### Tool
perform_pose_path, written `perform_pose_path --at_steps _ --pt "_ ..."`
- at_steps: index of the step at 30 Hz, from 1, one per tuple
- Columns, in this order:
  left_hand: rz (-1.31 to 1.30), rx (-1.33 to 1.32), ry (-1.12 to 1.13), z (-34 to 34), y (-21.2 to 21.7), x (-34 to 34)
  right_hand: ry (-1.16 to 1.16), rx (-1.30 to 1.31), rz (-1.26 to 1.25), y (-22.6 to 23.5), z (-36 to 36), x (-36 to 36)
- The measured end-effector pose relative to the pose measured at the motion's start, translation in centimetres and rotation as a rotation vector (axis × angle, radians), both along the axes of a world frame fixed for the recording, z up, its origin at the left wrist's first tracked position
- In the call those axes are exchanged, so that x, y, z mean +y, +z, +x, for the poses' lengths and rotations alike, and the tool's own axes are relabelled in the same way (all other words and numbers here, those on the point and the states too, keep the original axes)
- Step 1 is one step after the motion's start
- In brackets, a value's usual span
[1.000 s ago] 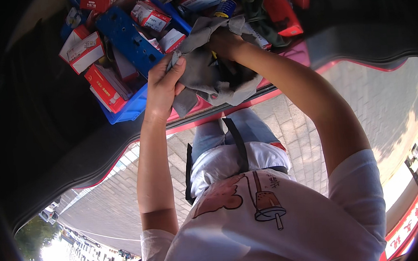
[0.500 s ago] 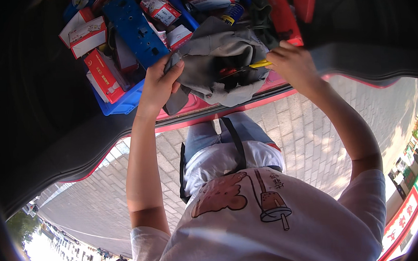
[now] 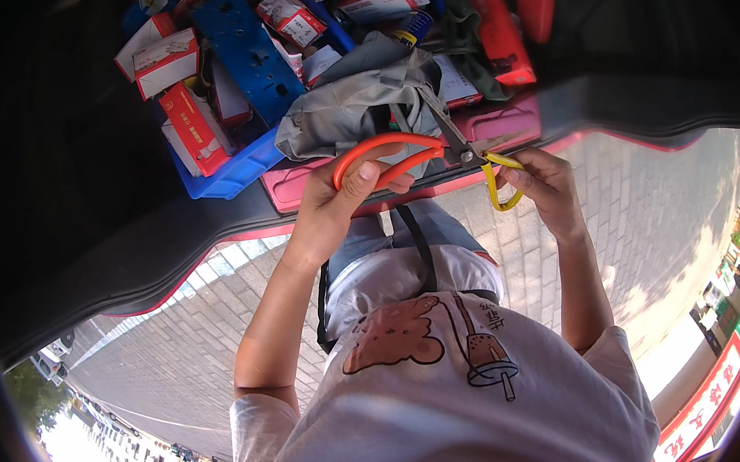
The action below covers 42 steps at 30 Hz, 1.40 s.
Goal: The person opens the trunk of a red car and sorts through various items including boxes, a yellow rope, and a gray cloth. They move items around, pick up and place down boxes, and handle a coiled rope and cloth before closing the trunk.
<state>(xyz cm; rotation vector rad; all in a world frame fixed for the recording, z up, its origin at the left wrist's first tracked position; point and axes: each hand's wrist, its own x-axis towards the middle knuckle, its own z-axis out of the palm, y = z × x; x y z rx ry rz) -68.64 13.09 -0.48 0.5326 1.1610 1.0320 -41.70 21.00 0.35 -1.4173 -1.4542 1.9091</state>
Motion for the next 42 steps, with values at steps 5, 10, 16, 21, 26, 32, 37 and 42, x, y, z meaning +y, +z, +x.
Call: perform_pose_path --at_steps 5,10,16,21,26,32,37,42 --pt "-0.064 0.117 0.039 3.6 -1.4 -4.0 -0.236 0.06 -0.196 -0.3 -2.9 -3.6" --pt "-0.098 -0.107 0.189 8.9 -2.4 -5.8 -0.502 0.121 -0.216 -2.4 -6.6 -8.6" --pt "0.048 0.284 0.12 8.9 -3.6 -7.5 -0.281 0.007 -0.341 -3.1 -7.1 -8.5" --pt "0.204 1.043 -0.337 8.6 -3.3 -8.8 -0.198 0.01 -0.4 -5.4 -9.2 -8.9" --pt "0.176 1.454 0.027 -2.9 -7.8 -3.4 -0.211 0.03 -0.996 -9.9 -8.5 -6.0" --pt "-0.131 1.349 0.065 -6.3 -13.9 0.0 -0.34 -0.064 -0.994 -11.7 -13.1 -2.6" --pt "0.045 0.734 0.236 -4.2 -11.8 0.5 0.011 -0.335 0.264 -14.3 -9.2 -1.5" --pt "-0.042 0.349 0.304 -0.1 -8.7 0.1 0.137 -0.721 0.338 -19.3 -7.5 0.7"
